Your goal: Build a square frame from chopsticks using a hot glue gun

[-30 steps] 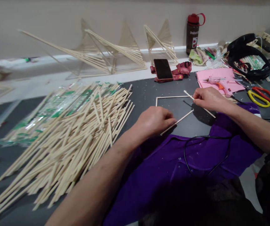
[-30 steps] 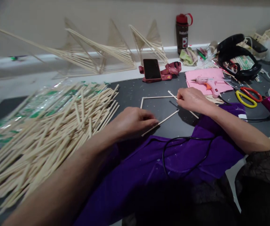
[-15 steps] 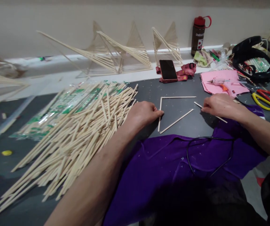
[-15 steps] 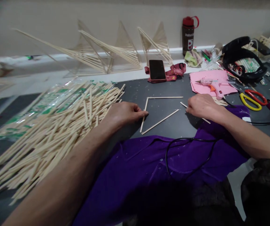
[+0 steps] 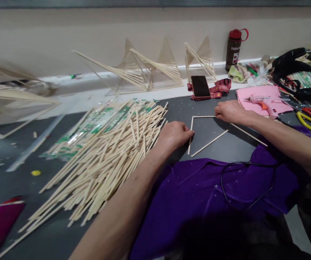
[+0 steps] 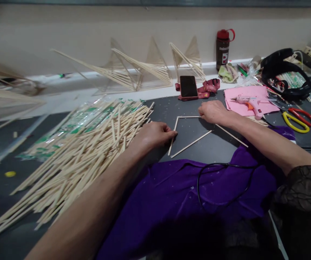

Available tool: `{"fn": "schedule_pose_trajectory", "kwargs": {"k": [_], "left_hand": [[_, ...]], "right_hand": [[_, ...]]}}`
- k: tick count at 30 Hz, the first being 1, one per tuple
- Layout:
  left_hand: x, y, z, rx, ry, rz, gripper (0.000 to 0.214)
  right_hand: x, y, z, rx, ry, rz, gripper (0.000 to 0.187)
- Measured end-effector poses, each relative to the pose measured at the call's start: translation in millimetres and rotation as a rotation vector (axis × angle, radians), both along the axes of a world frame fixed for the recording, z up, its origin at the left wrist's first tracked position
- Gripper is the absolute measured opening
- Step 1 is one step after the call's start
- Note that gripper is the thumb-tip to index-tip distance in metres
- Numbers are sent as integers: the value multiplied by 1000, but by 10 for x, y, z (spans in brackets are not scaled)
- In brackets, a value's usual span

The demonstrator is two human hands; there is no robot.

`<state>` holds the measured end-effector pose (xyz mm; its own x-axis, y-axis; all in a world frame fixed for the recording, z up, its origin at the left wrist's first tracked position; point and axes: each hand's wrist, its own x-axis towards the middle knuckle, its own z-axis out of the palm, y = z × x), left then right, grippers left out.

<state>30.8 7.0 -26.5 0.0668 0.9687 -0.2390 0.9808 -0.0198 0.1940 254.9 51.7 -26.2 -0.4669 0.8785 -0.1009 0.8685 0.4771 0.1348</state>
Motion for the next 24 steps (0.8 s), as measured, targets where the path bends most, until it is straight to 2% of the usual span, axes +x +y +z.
{"fn": "schedule_pose_trajectory", "kwargs": {"k": [16, 24], "left_hand": [[-14, 26, -92, -32, -239, 82, 21], [-25, 45, -139, -34, -253, 86, 18]], "right_hand": [[-16, 96, -61, 6, 39, -3, 34], [-18, 99, -91, 31, 34, 11, 34]]}}
